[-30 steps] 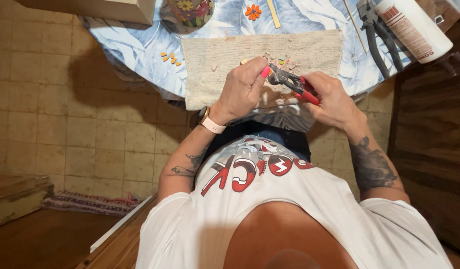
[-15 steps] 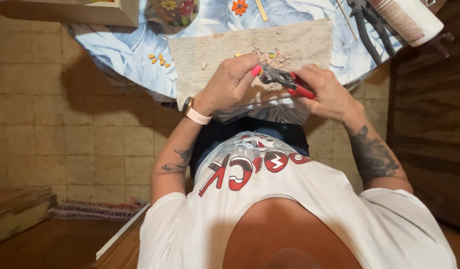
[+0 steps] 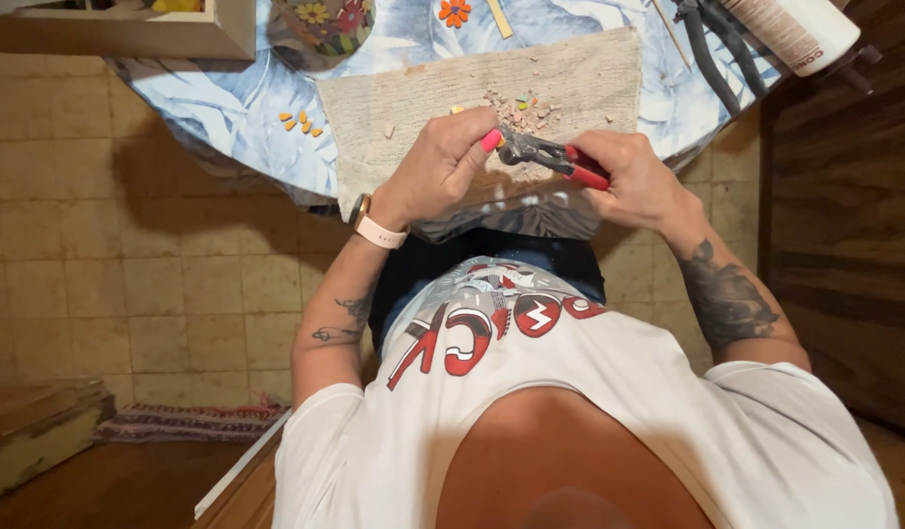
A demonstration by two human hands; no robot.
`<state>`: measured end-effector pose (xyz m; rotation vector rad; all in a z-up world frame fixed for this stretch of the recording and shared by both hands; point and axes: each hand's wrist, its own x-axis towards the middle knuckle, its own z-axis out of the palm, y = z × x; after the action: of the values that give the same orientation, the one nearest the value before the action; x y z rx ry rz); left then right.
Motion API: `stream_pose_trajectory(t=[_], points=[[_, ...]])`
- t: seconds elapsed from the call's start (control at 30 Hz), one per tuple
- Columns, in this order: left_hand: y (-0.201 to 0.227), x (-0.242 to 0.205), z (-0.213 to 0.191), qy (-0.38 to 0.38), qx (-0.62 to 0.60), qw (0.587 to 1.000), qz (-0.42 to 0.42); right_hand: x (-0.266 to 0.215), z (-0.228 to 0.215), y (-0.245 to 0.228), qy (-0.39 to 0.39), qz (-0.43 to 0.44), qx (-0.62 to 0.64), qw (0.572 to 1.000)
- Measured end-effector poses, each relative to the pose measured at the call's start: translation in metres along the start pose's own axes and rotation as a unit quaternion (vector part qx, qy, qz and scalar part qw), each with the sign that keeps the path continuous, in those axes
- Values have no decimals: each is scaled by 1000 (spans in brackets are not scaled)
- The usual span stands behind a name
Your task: Cutting small mosaic tiles into fragments using tile nippers
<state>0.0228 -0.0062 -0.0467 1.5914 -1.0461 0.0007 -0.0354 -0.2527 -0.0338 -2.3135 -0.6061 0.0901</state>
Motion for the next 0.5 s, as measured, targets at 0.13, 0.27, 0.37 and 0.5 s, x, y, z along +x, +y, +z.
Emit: stream_pose_trajectory(t=[0.13, 0.27, 0.37, 0.5], points=[[8, 7, -11, -46, -14, 999, 13, 7, -17, -29, -24, -25, 9, 999], [32, 20, -26, -133, -6, 991, 19, 6, -22, -35, -49, -33, 14, 998], [48, 28, -34, -176, 25, 984, -5, 4, -19, -29, -55, -35, 10, 998], [57, 33, -35, -151, 131, 980, 14, 6, -19, -39, -58, -52, -62, 995]])
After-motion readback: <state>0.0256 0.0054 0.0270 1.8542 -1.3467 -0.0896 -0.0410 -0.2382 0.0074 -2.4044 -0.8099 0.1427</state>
